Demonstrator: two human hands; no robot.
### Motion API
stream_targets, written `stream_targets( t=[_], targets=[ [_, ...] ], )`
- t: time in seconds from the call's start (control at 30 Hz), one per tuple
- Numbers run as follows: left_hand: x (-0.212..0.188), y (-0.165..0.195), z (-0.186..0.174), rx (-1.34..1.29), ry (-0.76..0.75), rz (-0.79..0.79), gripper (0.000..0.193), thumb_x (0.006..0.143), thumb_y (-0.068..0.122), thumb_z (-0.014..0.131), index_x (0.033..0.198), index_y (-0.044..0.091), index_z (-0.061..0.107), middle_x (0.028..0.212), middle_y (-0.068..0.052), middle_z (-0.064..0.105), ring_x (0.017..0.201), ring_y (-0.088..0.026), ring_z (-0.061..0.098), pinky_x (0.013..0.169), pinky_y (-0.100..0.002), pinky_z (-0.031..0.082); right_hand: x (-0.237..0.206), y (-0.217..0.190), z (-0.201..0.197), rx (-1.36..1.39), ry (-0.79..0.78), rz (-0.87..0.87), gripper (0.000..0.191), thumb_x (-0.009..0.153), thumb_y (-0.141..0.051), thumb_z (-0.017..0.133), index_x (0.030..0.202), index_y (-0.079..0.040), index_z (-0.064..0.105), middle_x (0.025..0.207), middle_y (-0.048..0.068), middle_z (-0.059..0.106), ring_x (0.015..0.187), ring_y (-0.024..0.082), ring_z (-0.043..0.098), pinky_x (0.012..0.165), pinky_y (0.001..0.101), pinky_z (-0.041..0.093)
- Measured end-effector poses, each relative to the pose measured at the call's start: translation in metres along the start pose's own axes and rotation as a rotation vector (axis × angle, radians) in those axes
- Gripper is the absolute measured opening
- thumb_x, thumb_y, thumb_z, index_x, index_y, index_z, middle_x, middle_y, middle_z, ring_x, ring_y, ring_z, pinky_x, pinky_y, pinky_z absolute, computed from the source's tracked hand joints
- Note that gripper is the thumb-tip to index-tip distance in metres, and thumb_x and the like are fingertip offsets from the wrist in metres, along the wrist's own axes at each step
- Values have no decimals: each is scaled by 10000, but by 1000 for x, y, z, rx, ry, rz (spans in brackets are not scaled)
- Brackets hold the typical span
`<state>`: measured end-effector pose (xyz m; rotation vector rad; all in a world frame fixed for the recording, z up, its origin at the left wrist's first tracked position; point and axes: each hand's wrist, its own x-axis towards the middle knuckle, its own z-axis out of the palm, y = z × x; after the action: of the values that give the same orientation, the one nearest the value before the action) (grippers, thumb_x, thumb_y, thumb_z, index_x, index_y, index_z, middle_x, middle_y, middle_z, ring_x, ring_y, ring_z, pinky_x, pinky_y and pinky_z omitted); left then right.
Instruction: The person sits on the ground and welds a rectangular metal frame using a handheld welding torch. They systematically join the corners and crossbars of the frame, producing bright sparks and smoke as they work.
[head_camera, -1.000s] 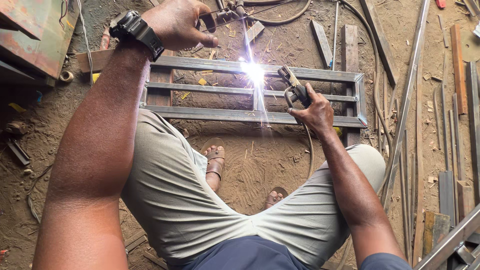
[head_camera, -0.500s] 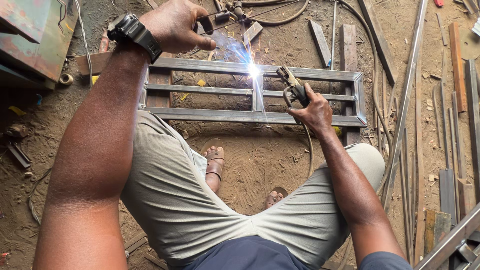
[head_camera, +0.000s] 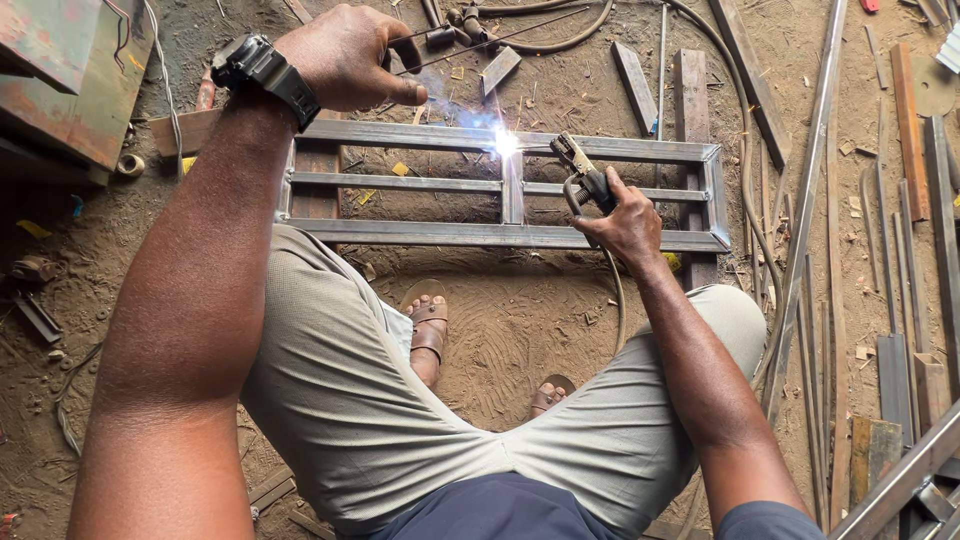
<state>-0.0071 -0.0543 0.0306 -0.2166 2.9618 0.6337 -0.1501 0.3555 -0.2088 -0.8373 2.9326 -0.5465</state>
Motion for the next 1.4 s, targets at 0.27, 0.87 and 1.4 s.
stream_targets(
  t=[0.27, 0.87, 1.4],
  targets=[
    [3, -3, 3, 8, -22, -10, 494, 896, 482, 780, 1202, 99, 719, 978, -157, 753, 863, -271, 732, 679, -443, 594, 1, 2, 3, -4, -2, 3, 1118, 676, -582, 911, 1532, -25, 456, 1090, 214, 678, 956, 304, 705, 721, 488, 633],
    [6, -9, 8, 20, 1, 9, 545, 886, 480, 781, 1254, 90, 686, 1006, -178, 737, 886, -294, 736, 715, -449, 606, 7, -3, 6, -14, -23, 17, 1112, 688, -585, 895, 1547, -38, 447, 1040, 189, 674, 906, 285, 699, 686, 466, 631],
    [7, -12, 10, 37, -25, -13, 579, 893, 507, 766, 1297, 103, 670, 997, -196, 739, 884, -297, 734, 708, -456, 600, 10, -6, 8, 0, -19, 9, 1098, 690, -570, 899, 1545, -44, 451, 1027, 180, 673, 901, 275, 696, 691, 459, 624]
  ],
)
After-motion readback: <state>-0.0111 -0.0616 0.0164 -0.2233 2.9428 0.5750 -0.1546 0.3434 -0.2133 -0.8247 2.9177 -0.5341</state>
